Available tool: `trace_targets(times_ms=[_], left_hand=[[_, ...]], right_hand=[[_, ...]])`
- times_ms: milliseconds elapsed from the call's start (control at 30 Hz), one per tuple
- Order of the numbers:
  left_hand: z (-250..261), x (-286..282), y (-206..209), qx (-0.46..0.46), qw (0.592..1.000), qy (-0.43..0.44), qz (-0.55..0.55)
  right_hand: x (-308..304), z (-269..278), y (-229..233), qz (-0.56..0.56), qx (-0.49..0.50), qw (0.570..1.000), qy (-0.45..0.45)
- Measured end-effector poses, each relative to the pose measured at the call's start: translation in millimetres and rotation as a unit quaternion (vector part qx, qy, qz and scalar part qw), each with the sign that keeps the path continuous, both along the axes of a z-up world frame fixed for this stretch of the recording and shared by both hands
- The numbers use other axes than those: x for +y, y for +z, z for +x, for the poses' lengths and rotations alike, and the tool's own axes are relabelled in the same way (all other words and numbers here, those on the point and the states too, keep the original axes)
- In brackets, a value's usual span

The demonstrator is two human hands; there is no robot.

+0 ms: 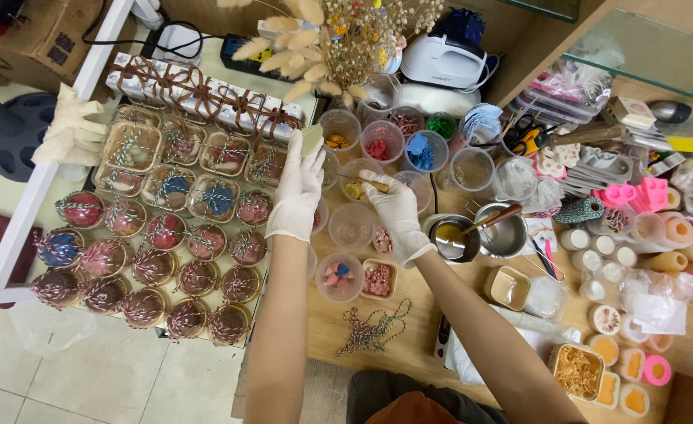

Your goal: The person prepares decorative candle containers by placing dry filling material into small square molds, uses a heat gun to smooth the surface of small circular candles in a tray, and then uses a small tool to carefully place and adjust decorative items onto the surface of a larger leaf-shaped wax piece.

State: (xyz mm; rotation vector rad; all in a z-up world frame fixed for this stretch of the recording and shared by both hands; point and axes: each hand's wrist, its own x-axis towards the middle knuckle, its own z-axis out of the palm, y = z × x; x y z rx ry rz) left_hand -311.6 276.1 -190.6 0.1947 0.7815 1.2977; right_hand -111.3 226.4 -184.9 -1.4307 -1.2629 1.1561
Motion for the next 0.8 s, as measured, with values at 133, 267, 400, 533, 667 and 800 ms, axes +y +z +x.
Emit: trace_targets(times_ms=[133, 267, 400, 533, 667, 800], left_hand=[[1, 13, -22, 0.067, 0.995, 0.021, -0.071], [6, 6, -41, 0.074, 0.993, 0.094, 0.001], [7, 6, -50, 0.103, 0.986, 0.125, -0.031], [8, 6, -47, 0.1, 0.985, 0.132, -0.052], [6, 2, -30, 0.109, 0.984, 0.123, -0.068], [3, -4, -21, 0.104, 0.981, 0.1, -0.133]], right_hand=[[6, -19, 0, -0.081, -0.053, 0.995, 0.02], [-6, -23, 12, -0.024, -0.184, 0.981, 0.057], [-5, -9, 13, 0.101, -0.257, 0.955, 0.105], [-2, 3, 11, 0.141, -0.401, 0.896, 0.128], [-1, 12, 15, 0.157, -0.433, 0.875, 0.148], [-1, 12, 16, 0.187, -0.45, 0.864, 0.128]])
